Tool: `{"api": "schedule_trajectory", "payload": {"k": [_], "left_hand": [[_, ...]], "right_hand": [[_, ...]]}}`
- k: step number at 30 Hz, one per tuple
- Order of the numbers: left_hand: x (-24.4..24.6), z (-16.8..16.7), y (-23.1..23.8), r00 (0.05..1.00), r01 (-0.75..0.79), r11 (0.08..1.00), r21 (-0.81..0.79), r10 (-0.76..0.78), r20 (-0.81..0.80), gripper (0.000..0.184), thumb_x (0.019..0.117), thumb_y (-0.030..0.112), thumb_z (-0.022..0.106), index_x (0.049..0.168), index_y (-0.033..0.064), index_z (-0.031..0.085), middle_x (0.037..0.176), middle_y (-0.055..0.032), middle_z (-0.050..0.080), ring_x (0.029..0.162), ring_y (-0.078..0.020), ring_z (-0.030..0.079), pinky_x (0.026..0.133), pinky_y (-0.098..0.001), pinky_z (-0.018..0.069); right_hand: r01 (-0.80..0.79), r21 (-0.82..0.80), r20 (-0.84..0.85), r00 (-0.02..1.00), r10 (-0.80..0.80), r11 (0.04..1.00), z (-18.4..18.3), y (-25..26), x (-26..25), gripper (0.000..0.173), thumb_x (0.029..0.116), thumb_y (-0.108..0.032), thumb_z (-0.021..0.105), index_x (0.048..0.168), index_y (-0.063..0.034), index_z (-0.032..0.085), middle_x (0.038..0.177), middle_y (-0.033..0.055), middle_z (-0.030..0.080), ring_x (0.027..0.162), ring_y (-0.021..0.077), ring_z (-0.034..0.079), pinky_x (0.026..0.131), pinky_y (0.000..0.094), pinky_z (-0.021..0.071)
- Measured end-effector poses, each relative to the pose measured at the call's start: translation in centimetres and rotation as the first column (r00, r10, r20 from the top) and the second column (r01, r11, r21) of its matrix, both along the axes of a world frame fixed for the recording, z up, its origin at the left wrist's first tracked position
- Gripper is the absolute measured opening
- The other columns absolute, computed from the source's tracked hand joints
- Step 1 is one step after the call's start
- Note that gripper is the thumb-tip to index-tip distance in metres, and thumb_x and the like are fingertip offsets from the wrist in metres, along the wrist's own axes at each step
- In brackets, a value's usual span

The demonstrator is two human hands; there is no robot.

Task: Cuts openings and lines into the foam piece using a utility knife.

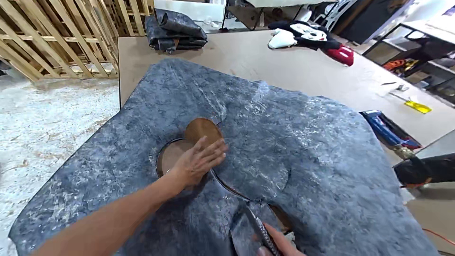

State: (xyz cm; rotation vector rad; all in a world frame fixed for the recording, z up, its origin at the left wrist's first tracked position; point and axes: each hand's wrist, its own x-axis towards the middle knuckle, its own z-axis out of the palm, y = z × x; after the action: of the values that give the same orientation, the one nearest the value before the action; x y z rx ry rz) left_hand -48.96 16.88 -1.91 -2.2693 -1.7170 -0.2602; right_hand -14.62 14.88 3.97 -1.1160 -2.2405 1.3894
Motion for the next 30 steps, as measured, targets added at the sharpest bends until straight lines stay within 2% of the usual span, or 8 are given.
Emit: {"api": "schedule_trajectory", "payload": {"k": [2, 5, 7, 11, 18, 22, 26, 30], "left_hand": [[-1.0, 0.3, 0.5, 0.996, -0.084, 0.993, -0.081, 0.08, -0.049, 0.035, 0.0867, -0.005, 0.07, 0.121, 0.0037, 0.071, 0.123, -0.0135, 0.071, 0.127, -0.0337, 0.061, 0.123, -0.0604, 0.0277], [-1.5, 1.1, -2.0, 0.941, -0.321, 0.943, -0.092, 0.307, -0.143, 0.008, 0.0849, -0.006, 0.069, 0.091, -0.0021, 0.073, 0.089, -0.019, 0.071, 0.098, -0.0378, 0.069, 0.111, -0.0615, 0.04], [-1.2, 0.6, -3.6, 0.949, -0.283, 0.957, 0.058, 0.288, -0.128, 0.013, 0.0807, 0.0, 0.073, 0.092, 0.005, 0.075, 0.104, -0.0143, 0.072, 0.109, -0.0346, 0.066, 0.106, -0.0617, 0.0433], [0.8, 2.7, 1.1, 0.973, 0.034, 0.996, -0.086, -0.052, -0.223, 0.062, 0.0898, -0.003, 0.068, 0.147, 0.0185, 0.057, 0.165, 0.0008, 0.038, 0.155, -0.0216, 0.028, 0.123, -0.0592, 0.0219], [-1.5, 2.1, -0.6, 0.937, -0.211, 0.962, -0.174, 0.149, -0.315, 0.011, 0.0889, -0.006, 0.066, 0.093, 0.0009, 0.073, 0.098, -0.016, 0.071, 0.102, -0.0327, 0.068, 0.105, -0.055, 0.0459], [-1.0, 0.4, -4.3, 0.933, -0.341, 0.92, -0.193, 0.306, -0.191, 0.019, 0.0816, 0.003, 0.075, 0.099, 0.0107, 0.075, 0.131, -0.0098, 0.069, 0.134, -0.0299, 0.057, 0.111, -0.0562, 0.0444], [-0.2, 1.6, -2.3, 0.914, -0.405, 0.886, -0.228, 0.386, -0.123, 0.043, 0.0642, 0.03, 0.082, 0.101, 0.0094, 0.073, 0.125, -0.0099, 0.069, 0.125, -0.0299, 0.062, 0.106, -0.0579, 0.0464], [-0.1, -0.7, 0.4, 0.968, -0.246, 0.948, -0.204, 0.252, 0.003, 0.072, 0.0801, 0.009, 0.072, 0.149, 0.0178, 0.055, 0.161, -0.0003, 0.045, 0.152, -0.0251, 0.037, 0.117, -0.0565, 0.0377]], "right_hand": [[0.002, 0.056, 0.034, 0.999, -0.004, 0.998, 0.0, 1.5, -0.4, 0.043, 0.0993, -0.012, 0.059, 0.138, 0.0047, 0.056, 0.109, 0.0109, 0.075, 0.082, 0.02, 0.074, 0.074, 0.042, 0.0632], [0.02, 0.144, 0.08, 0.996, -0.032, 0.989, -0.4, 4.4, -0.6, 0.043, 0.0976, -0.012, 0.061, 0.138, 0.0023, 0.058, 0.108, 0.0083, 0.076, 0.082, 0.0186, 0.074, 0.073, 0.041, 0.0638], [0.032, 0.236, 0.136, 0.988, -0.066, 0.971, -0.4, 6.8, -1.0, 0.043, 0.0962, -0.012, 0.062, 0.137, -0.0007, 0.061, 0.107, 0.0076, 0.076, 0.084, 0.0205, 0.074, 0.074, 0.0451, 0.0625], [0.034, 0.383, 0.15, 0.984, -0.099, 0.923, -2.1, 11.6, -3.1, 0.04, 0.0975, -0.028, 0.054, 0.132, -0.012, 0.067, 0.097, 0.0028, 0.075, 0.074, 0.0177, 0.071, 0.065, 0.046, 0.0605], [0.129, 0.245, 0.071, 0.986, -0.151, 0.961, -6.1, 15.3, -4.5, 0.038, 0.0967, -0.031, 0.056, 0.132, -0.0189, 0.066, 0.095, -0.0053, 0.075, 0.072, 0.009, 0.07, 0.066, 0.036, 0.0618], [0.126, 0.199, 0.055, 0.989, -0.139, 0.972, -7.4, 15.6, -3.8, 0.039, 0.0969, -0.033, 0.056, 0.131, -0.0168, 0.067, 0.1, -0.006, 0.076, 0.075, 0.0068, 0.071, 0.068, 0.0312, 0.0624], [0.121, 0.199, 0.057, 0.989, -0.135, 0.973, -7.8, 15.5, -3.5, 0.04, 0.0973, -0.036, 0.054, 0.131, -0.0167, 0.067, 0.1, -0.0073, 0.075, 0.074, 0.0049, 0.07, 0.066, 0.0293, 0.0616], [0.112, 0.298, 0.084, 0.986, -0.143, 0.948, -8.0, 15.2, -4.3, 0.041, 0.0972, -0.035, 0.054, 0.129, -0.015, 0.069, 0.096, -0.0026, 0.075, 0.075, 0.008, 0.069, 0.067, 0.0331, 0.0605]]}}
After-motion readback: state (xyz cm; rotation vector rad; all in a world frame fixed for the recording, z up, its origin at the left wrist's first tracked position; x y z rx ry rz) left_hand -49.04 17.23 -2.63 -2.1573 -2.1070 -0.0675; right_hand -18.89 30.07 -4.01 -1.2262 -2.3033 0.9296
